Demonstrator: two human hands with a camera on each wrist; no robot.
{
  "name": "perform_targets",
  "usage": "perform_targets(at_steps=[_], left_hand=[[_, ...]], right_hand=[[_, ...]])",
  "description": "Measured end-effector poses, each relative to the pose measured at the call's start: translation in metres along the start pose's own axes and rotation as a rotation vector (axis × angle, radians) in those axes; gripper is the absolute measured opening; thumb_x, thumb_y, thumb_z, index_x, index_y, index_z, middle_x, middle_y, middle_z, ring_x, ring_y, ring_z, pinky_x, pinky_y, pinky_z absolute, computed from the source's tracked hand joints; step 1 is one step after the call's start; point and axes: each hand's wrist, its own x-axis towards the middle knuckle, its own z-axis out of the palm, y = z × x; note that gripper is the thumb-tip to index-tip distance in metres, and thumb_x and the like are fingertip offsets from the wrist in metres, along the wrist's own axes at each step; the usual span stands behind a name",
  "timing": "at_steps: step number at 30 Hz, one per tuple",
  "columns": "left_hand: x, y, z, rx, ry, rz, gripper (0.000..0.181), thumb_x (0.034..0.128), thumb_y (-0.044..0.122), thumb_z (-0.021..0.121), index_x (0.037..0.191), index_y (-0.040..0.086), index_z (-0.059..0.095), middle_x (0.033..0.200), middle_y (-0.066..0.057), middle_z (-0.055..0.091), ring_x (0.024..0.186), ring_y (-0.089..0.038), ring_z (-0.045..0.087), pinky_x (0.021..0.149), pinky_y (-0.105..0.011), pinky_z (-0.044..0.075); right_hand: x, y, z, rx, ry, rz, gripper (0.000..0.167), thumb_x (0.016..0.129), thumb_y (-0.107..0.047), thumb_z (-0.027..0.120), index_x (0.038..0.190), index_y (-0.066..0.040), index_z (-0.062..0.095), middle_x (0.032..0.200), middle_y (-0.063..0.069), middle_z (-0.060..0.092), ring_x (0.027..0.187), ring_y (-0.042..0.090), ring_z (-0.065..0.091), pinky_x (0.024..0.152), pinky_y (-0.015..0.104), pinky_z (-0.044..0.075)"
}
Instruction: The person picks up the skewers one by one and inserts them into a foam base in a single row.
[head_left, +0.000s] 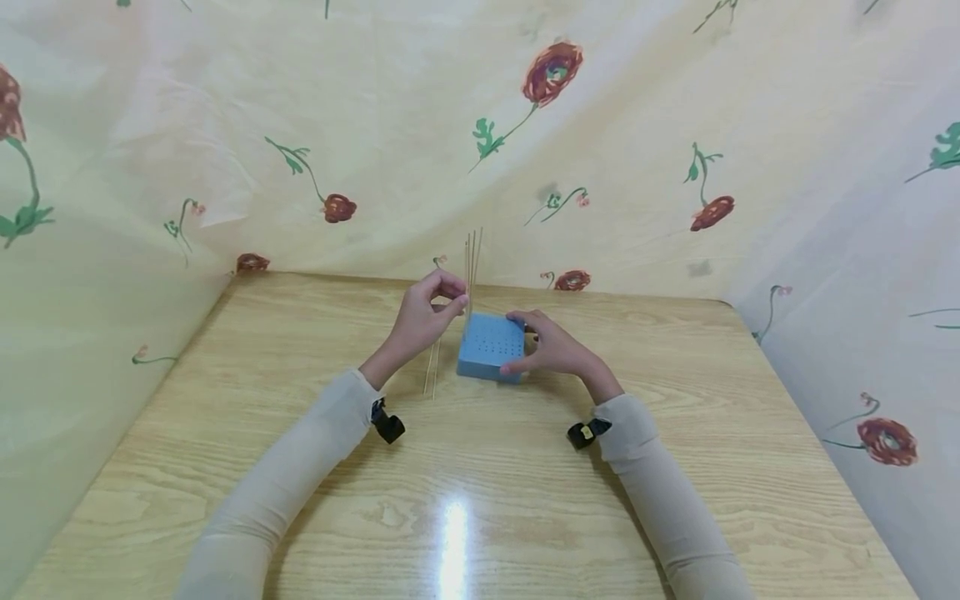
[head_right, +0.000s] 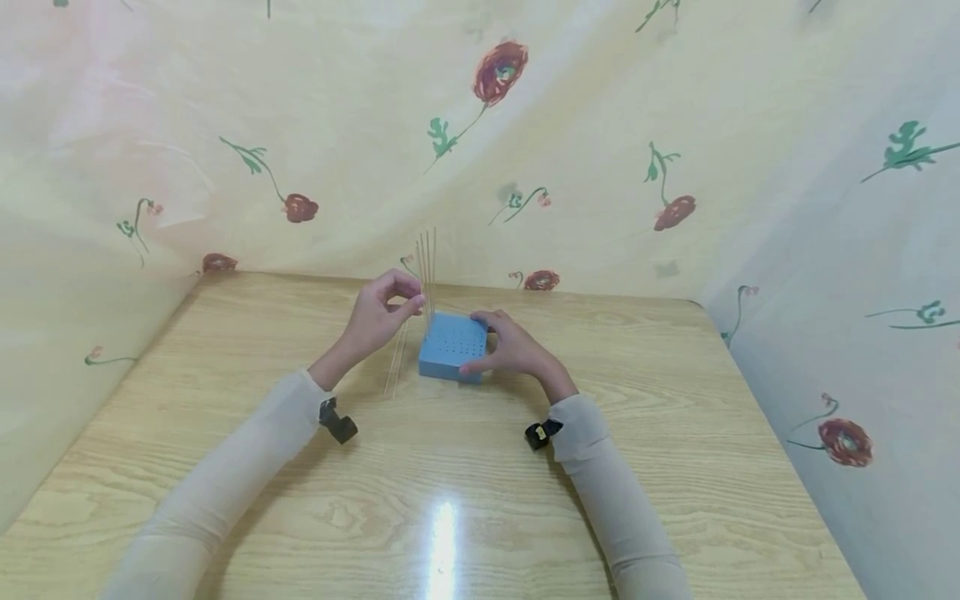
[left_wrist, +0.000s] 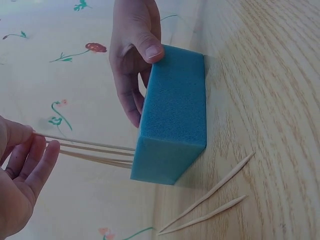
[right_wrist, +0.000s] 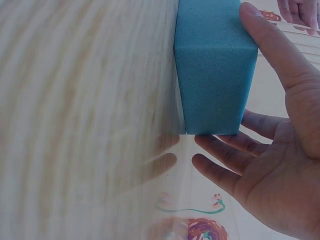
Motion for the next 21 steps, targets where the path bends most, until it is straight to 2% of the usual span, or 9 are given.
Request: perform_targets(at_steps=[2, 6, 8, 14, 17, 21], left_hand=[[0.0011, -0.0041, 0.0002, -0.002, 0.003, 0.007, 0.015, 0.0966, 0.000, 0.066, 0.109, -0.007, 0.062, 0.103, -0.022, 0.066, 0.092, -0.028, 0.067, 0.080, -0.039, 0.064], [0.0007, -0.0049, 0.0006, -0.025, 0.009, 0.003, 0.018, 0.0967, -0.001, 0.066, 0.112, -0.010, 0.061, 0.104, -0.027, 0.064, 0.095, -0.039, 0.066, 0.083, -0.050, 0.062], [0.0005, -0.0046, 0.0004, -0.032, 0.011, 0.005, 0.018, 0.0967, -0.002, 0.066, 0.112, -0.010, 0.061, 0.104, -0.028, 0.064, 0.095, -0.041, 0.066, 0.083, -0.052, 0.062], [0.0009, -0.0046, 0.0004, -0.009, 0.018, 0.024, 0.014, 0.0966, 0.001, 0.067, 0.107, -0.006, 0.062, 0.100, -0.022, 0.066, 0.090, -0.029, 0.067, 0.081, -0.046, 0.063], [0.0005, -0.0048, 0.0006, -0.008, 0.027, 0.033, 0.013, 0.0967, 0.002, 0.067, 0.107, -0.005, 0.063, 0.099, -0.020, 0.066, 0.088, -0.026, 0.067, 0.080, -0.050, 0.062], [-0.0003, -0.0051, 0.0005, -0.010, 0.038, 0.029, 0.014, 0.0968, 0.004, 0.068, 0.108, -0.005, 0.064, 0.100, -0.020, 0.067, 0.089, -0.029, 0.068, 0.081, -0.055, 0.061]], right_hand=[[0.0001, -0.0004, -0.0005, -0.003, 0.000, 0.001, 0.101, 0.077, -0.035, 0.091, 0.157, -0.007, 0.036, 0.150, 0.021, 0.042, 0.140, 0.045, 0.043, 0.116, 0.060, 0.039], [0.0004, -0.0005, -0.0005, -0.007, 0.000, 0.005, 0.101, 0.077, -0.035, 0.091, 0.157, -0.008, 0.036, 0.149, 0.021, 0.042, 0.140, 0.044, 0.044, 0.115, 0.059, 0.040], [0.0003, -0.0007, -0.0007, -0.007, -0.001, 0.005, 0.101, 0.077, -0.035, 0.091, 0.157, -0.008, 0.036, 0.149, 0.021, 0.042, 0.140, 0.044, 0.043, 0.116, 0.059, 0.040], [-0.0003, -0.0013, -0.0010, 0.008, -0.001, 0.001, 0.101, 0.077, -0.034, 0.091, 0.157, -0.006, 0.036, 0.148, 0.022, 0.042, 0.140, 0.046, 0.043, 0.116, 0.060, 0.039], [-0.0005, -0.0012, -0.0011, 0.009, -0.001, 0.001, 0.101, 0.077, -0.034, 0.091, 0.157, -0.007, 0.036, 0.148, 0.022, 0.042, 0.140, 0.045, 0.043, 0.116, 0.060, 0.039], [-0.0002, -0.0014, -0.0012, 0.013, -0.002, -0.001, 0.101, 0.077, -0.034, 0.091, 0.157, -0.007, 0.036, 0.149, 0.021, 0.042, 0.140, 0.045, 0.043, 0.116, 0.060, 0.038]])
